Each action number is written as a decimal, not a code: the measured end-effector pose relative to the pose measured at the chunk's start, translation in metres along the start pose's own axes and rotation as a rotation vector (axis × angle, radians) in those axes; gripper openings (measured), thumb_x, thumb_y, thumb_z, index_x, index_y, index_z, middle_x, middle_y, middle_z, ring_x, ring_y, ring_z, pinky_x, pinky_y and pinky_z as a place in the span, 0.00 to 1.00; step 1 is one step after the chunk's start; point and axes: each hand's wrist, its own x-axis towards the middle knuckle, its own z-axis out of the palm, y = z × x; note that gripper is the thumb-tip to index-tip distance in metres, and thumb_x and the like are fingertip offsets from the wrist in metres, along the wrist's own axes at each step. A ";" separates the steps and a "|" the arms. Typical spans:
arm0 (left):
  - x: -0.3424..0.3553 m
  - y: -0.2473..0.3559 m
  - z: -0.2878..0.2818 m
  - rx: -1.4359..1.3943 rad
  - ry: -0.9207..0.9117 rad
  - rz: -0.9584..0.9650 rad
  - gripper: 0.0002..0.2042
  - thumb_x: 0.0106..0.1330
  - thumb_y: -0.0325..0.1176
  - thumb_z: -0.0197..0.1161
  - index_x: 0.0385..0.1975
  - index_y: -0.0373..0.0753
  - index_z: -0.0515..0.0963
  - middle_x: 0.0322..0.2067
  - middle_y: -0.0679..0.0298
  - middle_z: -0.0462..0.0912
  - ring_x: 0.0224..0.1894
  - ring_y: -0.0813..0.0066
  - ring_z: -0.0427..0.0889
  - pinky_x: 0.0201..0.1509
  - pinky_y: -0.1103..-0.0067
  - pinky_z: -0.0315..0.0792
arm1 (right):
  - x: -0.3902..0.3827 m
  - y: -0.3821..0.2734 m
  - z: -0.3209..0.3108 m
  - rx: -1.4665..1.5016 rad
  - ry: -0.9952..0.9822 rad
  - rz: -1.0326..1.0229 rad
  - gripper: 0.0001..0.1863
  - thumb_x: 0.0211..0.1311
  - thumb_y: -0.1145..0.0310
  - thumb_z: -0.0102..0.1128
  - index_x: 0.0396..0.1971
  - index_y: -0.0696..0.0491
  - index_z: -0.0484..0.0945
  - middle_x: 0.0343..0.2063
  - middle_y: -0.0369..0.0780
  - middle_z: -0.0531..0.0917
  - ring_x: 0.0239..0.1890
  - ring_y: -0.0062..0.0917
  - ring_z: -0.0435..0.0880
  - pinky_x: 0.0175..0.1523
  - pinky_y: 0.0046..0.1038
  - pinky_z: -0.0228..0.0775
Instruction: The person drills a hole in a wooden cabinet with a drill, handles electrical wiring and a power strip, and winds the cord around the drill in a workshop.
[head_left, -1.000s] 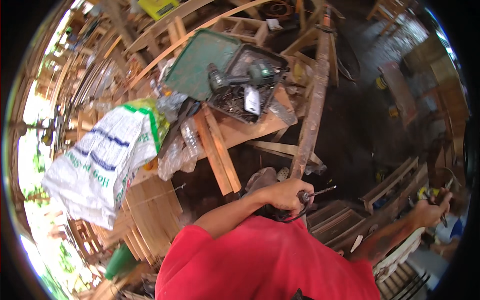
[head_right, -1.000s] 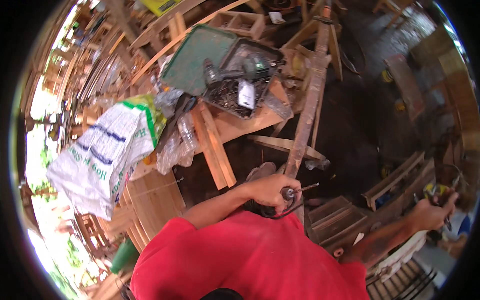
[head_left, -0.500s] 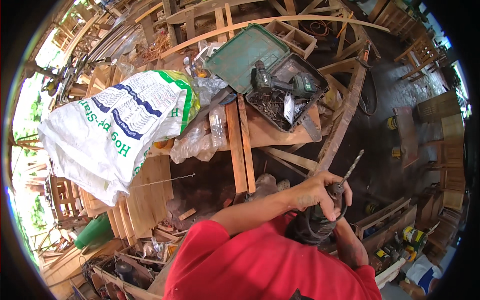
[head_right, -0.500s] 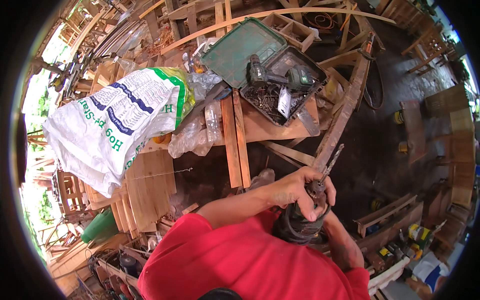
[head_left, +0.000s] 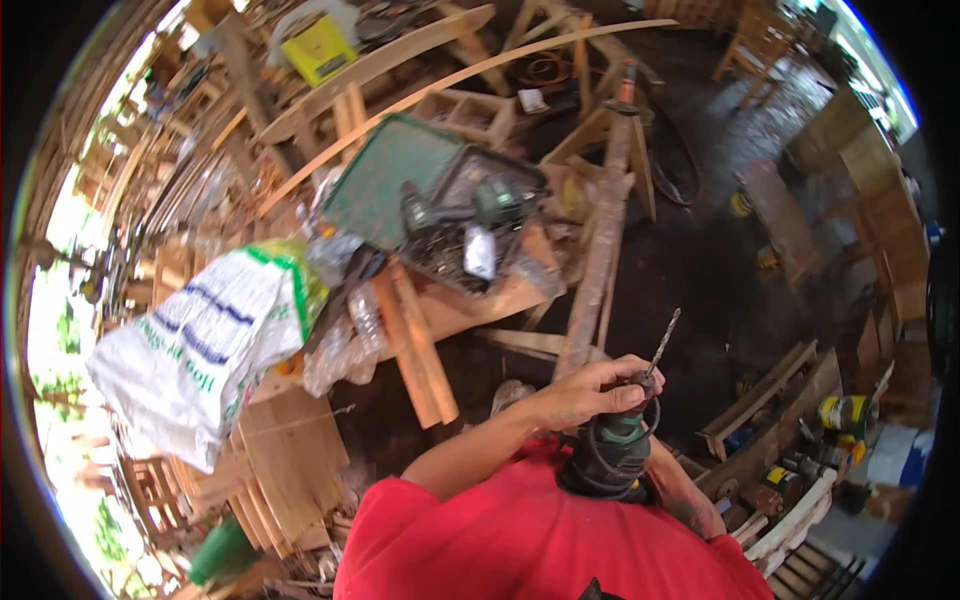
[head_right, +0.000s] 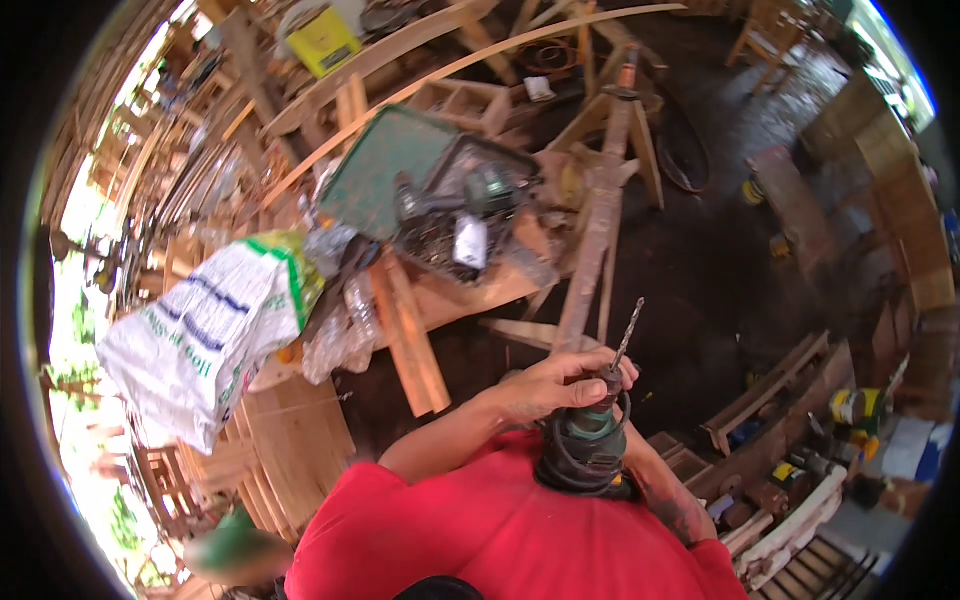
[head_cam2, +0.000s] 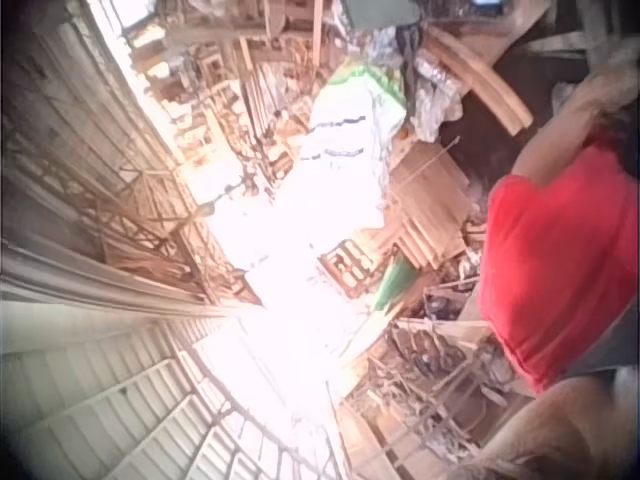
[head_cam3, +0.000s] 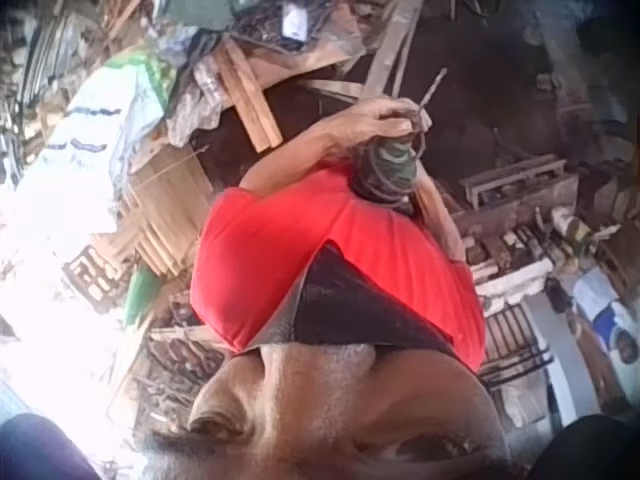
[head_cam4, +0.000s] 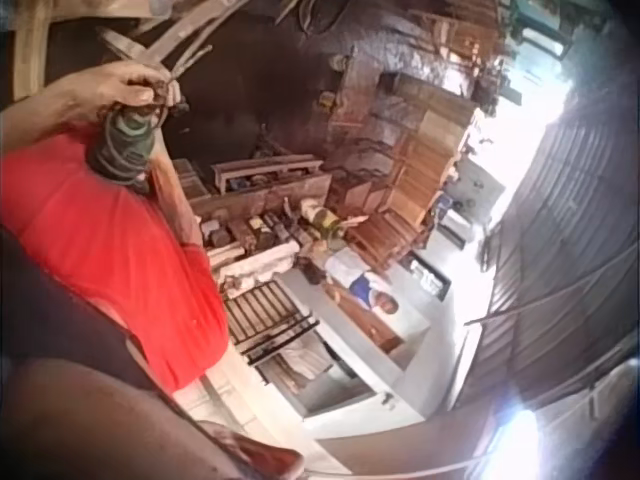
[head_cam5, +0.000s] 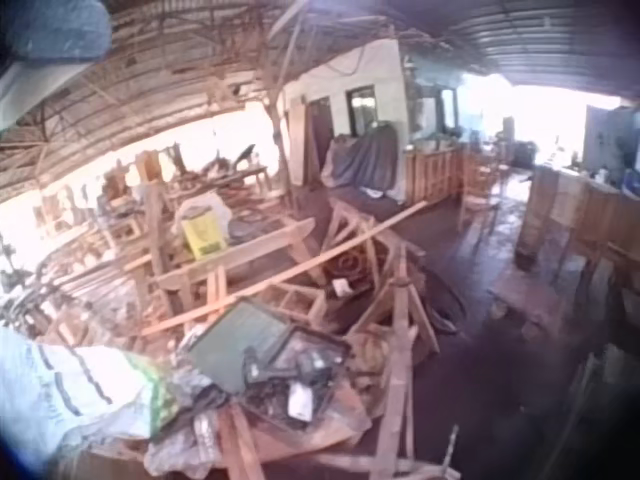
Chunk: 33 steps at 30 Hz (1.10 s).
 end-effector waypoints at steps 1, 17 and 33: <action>0.020 -0.007 0.005 0.025 0.003 -0.051 0.27 0.68 0.51 0.64 0.55 0.35 0.73 0.48 0.67 0.73 0.53 0.79 0.73 0.59 0.78 0.67 | -0.011 0.000 -0.015 0.030 0.013 -0.002 0.25 0.67 0.66 0.61 0.61 0.53 0.68 0.54 0.38 0.75 0.56 0.23 0.75 0.59 0.28 0.70; 0.256 -0.115 0.151 0.403 -0.257 -0.291 0.22 0.61 0.40 0.74 0.44 0.35 0.70 0.33 0.67 0.78 0.36 0.84 0.77 0.41 0.82 0.73 | -0.157 0.007 -0.171 0.381 0.446 -0.223 0.23 0.68 0.66 0.60 0.60 0.52 0.69 0.52 0.37 0.76 0.54 0.22 0.76 0.56 0.27 0.70; 0.328 -0.090 0.103 0.255 -0.299 -0.375 0.24 0.58 0.27 0.70 0.54 0.34 0.69 0.38 0.63 0.82 0.43 0.74 0.82 0.52 0.75 0.74 | -0.147 -0.038 -0.256 0.141 0.902 -0.179 0.14 0.70 0.63 0.59 0.50 0.52 0.77 0.37 0.32 0.81 0.38 0.16 0.80 0.41 0.19 0.71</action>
